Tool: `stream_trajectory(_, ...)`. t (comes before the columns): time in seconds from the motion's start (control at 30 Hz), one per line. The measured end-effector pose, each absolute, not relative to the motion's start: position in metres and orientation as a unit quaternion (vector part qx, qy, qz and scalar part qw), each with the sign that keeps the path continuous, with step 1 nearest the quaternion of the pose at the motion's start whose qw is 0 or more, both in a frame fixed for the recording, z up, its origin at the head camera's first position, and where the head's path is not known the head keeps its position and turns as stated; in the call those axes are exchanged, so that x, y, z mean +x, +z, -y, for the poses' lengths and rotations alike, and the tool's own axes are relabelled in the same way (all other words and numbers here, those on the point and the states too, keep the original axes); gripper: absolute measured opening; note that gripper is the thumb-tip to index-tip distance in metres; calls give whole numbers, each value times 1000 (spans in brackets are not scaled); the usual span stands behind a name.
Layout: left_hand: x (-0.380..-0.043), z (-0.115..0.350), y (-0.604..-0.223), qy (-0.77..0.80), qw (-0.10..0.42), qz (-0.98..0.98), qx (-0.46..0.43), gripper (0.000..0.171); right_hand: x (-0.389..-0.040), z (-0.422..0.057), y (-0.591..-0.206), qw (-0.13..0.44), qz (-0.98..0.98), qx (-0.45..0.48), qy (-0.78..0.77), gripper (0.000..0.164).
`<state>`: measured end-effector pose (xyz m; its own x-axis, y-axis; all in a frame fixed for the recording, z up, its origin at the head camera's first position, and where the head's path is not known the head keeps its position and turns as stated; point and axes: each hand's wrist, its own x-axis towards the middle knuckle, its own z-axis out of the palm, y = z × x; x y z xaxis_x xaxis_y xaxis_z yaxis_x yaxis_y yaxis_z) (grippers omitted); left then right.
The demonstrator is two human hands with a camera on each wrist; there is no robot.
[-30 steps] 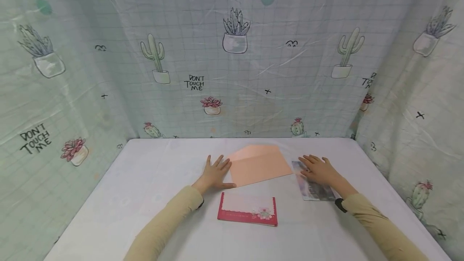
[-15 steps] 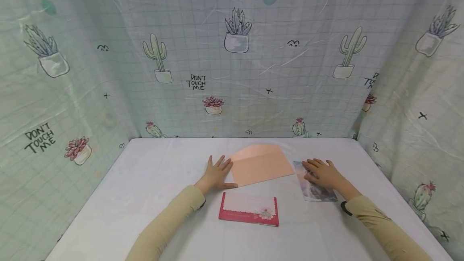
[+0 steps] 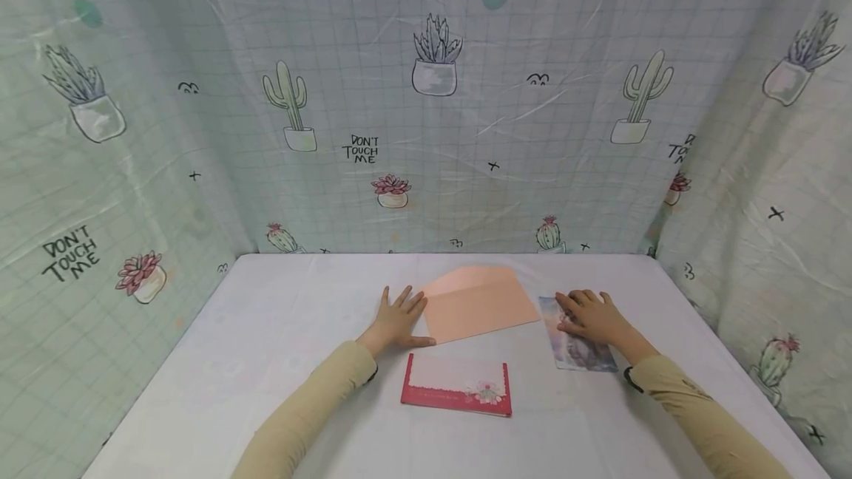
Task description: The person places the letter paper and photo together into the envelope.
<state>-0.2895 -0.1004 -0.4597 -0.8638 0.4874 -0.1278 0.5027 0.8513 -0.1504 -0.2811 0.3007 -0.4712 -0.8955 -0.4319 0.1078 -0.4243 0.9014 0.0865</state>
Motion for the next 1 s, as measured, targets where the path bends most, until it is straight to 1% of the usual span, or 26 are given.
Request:
stream_trajectory(0.37,-291,100,-462,-86,43,-961,258,88,-285,-304,-476,98,969,220,-63,68)
stream_trajectory(0.53,-292,100,-464,-87,47,-962,256,89,-286,-305,-476,127,964,227,-58,67)
stream_trajectory(0.77,-292,102,-465,-87,46,-962,255,89,-288,-304,-472,184,947,255,-64,55)
stream_trajectory(0.9,-292,102,-465,-87,49,-962,255,89,-289,-304,-469,216,934,276,-78,41)
stream_trajectory(1.0,-292,101,-465,-87,51,-962,254,89,-290,-304,-467,224,928,286,-83,35)
